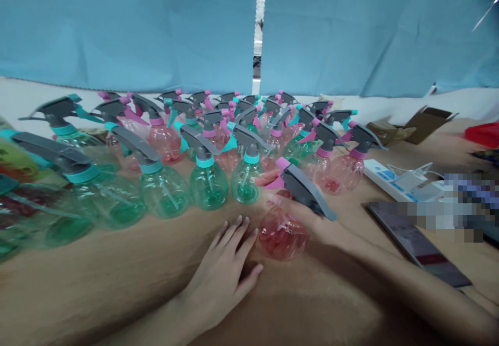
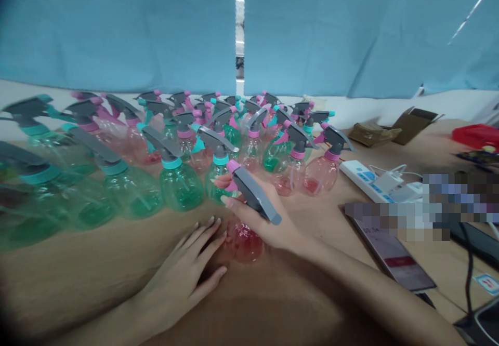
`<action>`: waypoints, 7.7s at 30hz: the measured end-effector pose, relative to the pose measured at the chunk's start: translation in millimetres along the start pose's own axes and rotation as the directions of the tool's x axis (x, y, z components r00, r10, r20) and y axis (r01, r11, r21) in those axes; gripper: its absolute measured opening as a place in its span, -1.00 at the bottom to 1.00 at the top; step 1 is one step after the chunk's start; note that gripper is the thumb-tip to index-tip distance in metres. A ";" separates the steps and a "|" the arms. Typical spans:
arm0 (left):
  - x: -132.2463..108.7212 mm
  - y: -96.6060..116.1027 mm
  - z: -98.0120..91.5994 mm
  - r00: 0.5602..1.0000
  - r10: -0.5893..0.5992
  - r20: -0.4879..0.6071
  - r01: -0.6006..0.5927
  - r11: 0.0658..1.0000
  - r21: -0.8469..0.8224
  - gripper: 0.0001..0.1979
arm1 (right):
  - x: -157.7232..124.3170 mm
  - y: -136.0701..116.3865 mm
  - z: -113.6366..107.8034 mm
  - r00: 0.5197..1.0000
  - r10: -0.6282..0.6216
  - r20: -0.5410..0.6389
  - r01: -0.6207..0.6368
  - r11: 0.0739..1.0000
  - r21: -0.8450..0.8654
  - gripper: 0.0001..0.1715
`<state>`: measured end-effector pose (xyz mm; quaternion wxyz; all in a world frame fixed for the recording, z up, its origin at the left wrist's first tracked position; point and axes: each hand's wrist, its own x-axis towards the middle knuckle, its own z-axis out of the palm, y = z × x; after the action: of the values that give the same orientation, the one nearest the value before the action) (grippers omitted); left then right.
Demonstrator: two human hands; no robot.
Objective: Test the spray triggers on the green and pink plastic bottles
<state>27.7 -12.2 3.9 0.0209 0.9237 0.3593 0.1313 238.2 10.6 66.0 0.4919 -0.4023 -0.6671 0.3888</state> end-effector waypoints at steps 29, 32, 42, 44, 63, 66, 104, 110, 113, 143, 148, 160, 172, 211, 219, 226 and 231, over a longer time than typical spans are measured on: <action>-0.9 -0.7 1.0 0.998 0.042 -0.048 -0.037 0.995 0.089 -0.49 | 3.8 3.2 2.3 0.994 -0.108 0.001 0.107 0.989 0.102 -0.76; -0.6 -0.9 0.0 0.998 0.045 -0.040 -0.041 0.995 0.089 -0.49 | 3.9 1.9 2.2 0.994 -0.109 0.015 0.107 0.989 0.104 -0.74; -1.0 0.7 -0.5 0.998 0.044 -0.041 -0.040 0.996 0.085 -0.50 | 5.5 -26.4 -5.4 0.995 -0.091 0.037 0.095 0.990 -0.106 -0.77; -1.1 0.3 0.1 0.999 0.040 -0.032 -0.037 0.996 0.083 -0.50 | 5.5 -30.7 -5.3 0.994 -0.107 0.015 0.108 0.986 -0.129 -0.74; 0.7 0.4 -3.2 0.999 0.035 0.003 -0.035 0.996 0.082 -0.49 | 6.4 -12.7 -3.8 0.994 -0.111 -0.002 0.110 0.989 -0.094 -0.82; 0.7 1.0 -2.9 0.999 0.034 0.002 -0.034 0.997 0.076 -0.49 | 6.7 -8.6 -2.7 0.991 -0.134 -0.013 0.134 0.991 0.009 -0.89; 0.4 0.3 -2.4 0.999 0.033 0.009 -0.034 0.995 0.097 -0.48 | 16.7 -16.1 -7.6 0.994 -0.079 0.079 0.069 0.990 0.126 -0.62; 0.0 0.3 -1.9 1.000 0.027 0.002 -0.027 0.995 0.101 -0.48 | 13.7 -9.3 -5.5 0.994 -0.075 0.078 0.063 0.988 0.139 -0.64; 0.4 0.6 -2.5 1.000 0.028 0.005 -0.029 0.994 0.102 -0.50 | 13.3 -9.0 -6.4 0.995 -0.064 0.081 0.056 0.994 0.095 -0.52; -0.5 0.4 -2.1 1.000 0.028 0.008 -0.028 0.992 0.119 -0.49 | 13.4 -8.6 -0.9 0.995 -0.103 -0.008 0.103 0.990 0.097 -0.77; 0.0 -0.1 -1.4 0.999 0.042 -0.010 -0.041 0.992 0.122 -0.48 | 14.4 -10.5 1.2 0.995 -0.088 -0.044 0.089 0.996 0.025 -0.76; -0.1 0.2 -2.2 0.999 0.036 -0.004 -0.035 0.992 0.119 -0.48 | 14.0 -13.7 -0.8 0.993 -0.096 -0.069 0.092 0.994 -0.060 -0.61; -0.5 0.1 -2.8 1.000 0.030 0.007 -0.030 0.995 0.094 -0.48 | 12.6 -5.3 -0.3 0.992 -0.120 -0.037 0.124 0.986 0.112 -0.82; 0.3 0.4 -3.1 0.999 0.037 0.004 -0.037 0.995 0.094 -0.48 | 8.3 -4.3 2.1 0.991 -0.072 -0.109 0.075 0.997 0.025 -0.86; 1.0 1.2 -5.1 0.999 0.024 0.023 -0.026 0.994 0.111 -0.49 | 7.8 1.8 1.6 0.991 -0.057 -0.118 0.058 0.998 0.006 -0.80; 0.3 -0.3 -0.7 1.000 0.025 0.005 -0.025 0.994 0.106 -0.48 | 9.2 -0.9 0.9 0.991 -0.072 -0.113 0.073 0.997 -0.001 -0.81; 0.8 1.0 -3.1 0.999 0.029 0.019 -0.031 0.995 0.100 -0.48 | 8.7 -0.7 1.3 0.992 -0.071 -0.101 0.076 0.996 0.045 -0.84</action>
<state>28.1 -12.6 7.2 -0.0243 0.9300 0.3512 0.1055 235.2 18.2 69.4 0.5482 -0.3841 -0.6465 0.3660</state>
